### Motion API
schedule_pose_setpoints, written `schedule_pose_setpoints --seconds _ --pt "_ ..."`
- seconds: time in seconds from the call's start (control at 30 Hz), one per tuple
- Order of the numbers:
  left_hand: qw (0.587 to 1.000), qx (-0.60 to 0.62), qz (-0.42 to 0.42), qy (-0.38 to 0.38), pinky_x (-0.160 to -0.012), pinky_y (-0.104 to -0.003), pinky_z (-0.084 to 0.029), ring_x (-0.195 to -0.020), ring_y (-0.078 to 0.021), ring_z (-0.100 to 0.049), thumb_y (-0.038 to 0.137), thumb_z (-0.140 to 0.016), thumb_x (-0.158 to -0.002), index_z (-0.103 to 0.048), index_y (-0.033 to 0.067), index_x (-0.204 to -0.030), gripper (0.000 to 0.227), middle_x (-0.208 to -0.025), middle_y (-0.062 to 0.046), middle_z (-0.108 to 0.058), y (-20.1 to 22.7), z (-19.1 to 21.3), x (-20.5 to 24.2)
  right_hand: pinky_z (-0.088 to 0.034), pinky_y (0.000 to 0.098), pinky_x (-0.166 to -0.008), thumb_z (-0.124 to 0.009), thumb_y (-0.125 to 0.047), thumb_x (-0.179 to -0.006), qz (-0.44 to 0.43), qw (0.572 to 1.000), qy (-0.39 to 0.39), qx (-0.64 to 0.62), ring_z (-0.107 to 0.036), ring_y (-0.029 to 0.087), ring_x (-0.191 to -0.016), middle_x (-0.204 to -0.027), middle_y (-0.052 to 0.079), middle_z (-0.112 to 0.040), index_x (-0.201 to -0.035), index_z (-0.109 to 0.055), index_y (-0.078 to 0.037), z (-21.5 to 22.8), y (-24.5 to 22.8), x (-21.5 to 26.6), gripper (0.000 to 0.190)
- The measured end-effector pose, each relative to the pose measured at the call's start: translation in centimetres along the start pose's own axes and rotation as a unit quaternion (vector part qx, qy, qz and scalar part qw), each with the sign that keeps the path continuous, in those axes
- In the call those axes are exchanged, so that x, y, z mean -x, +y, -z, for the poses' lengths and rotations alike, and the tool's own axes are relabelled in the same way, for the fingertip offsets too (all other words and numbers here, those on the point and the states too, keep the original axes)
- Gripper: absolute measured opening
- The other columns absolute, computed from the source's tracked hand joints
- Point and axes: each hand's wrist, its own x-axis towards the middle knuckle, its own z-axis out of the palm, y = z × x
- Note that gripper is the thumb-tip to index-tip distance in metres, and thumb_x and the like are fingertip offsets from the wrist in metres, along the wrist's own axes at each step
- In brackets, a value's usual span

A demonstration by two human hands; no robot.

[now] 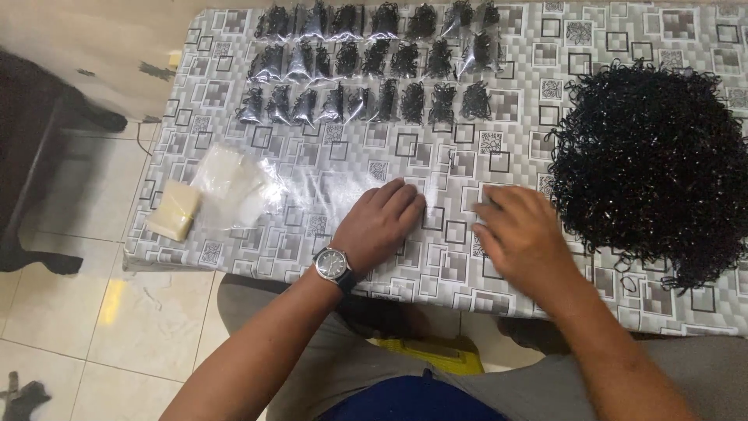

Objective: The person picks up small black plastic parts from a pile on a table and places them into clear plastic bags, arranging the bags in rows.

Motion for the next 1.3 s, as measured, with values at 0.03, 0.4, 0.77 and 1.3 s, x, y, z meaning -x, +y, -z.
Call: schedule_pose_setpoints --seconds 0.03,0.4,0.77,1.3 --pt "1.0 0.0 0.002 0.006 -0.091 -0.047 -0.056 -0.12 -0.0374 -0.062 0.013 -0.063 -0.099 -0.058 0.0048 -0.127 0.03 -0.117 -0.018 -0.061 0.0 -0.1 0.0 -0.047 0.0529 -0.101 -0.07 -0.022 -0.094 -0.001 1.0 -0.008 -0.006 -0.065 0.037 -0.117 -0.116 0.015 -0.071 -0.115 -0.074 -0.01 -0.1 -0.3 -0.3 0.024" --pt "1.0 -0.001 0.015 0.019 -0.091 -0.044 -0.055 -0.121 -0.0348 -0.061 0.013 -0.062 -0.1 -0.06 0.0055 -0.124 0.026 -0.116 -0.016 -0.062 0.1 0.2 0.0 -0.035 0.0691 -0.11 -0.067 -0.038 -0.1 -0.157 0.985 -0.026 0.067 -0.053 0.05 -0.136 -0.137 0.028 -0.061 -0.13 -0.07 -0.001 -0.5 0.1 0.0 0.048" --pt "0.997 0.014 0.031 0.07 -0.086 -0.041 -0.056 -0.116 -0.0306 -0.064 0.014 -0.058 -0.1 -0.062 0.0095 -0.119 0.02 -0.112 -0.011 -0.063 0.0 0.6 0.0 -0.027 0.0697 -0.118 -0.061 -0.038 -0.103 -0.184 0.98 -0.067 0.019 -0.05 0.047 -0.142 -0.14 0.025 -0.061 -0.132 -0.068 -0.003 -0.3 0.0 -0.2 0.046" --pt "0.875 -0.188 0.445 -0.024 -0.066 -0.049 -0.057 -0.086 -0.0381 -0.072 0.045 -0.078 -0.08 -0.069 0.0087 -0.128 0.061 -0.102 -0.016 -0.07 -8.0 6.8 12.9 -0.029 0.067 -0.119 -0.059 -0.038 -0.103 -0.192 0.978 -0.075 0.03 -0.052 0.043 -0.142 -0.14 0.023 -0.063 -0.131 -0.069 -0.006 -0.2 0.0 0.0 0.044"
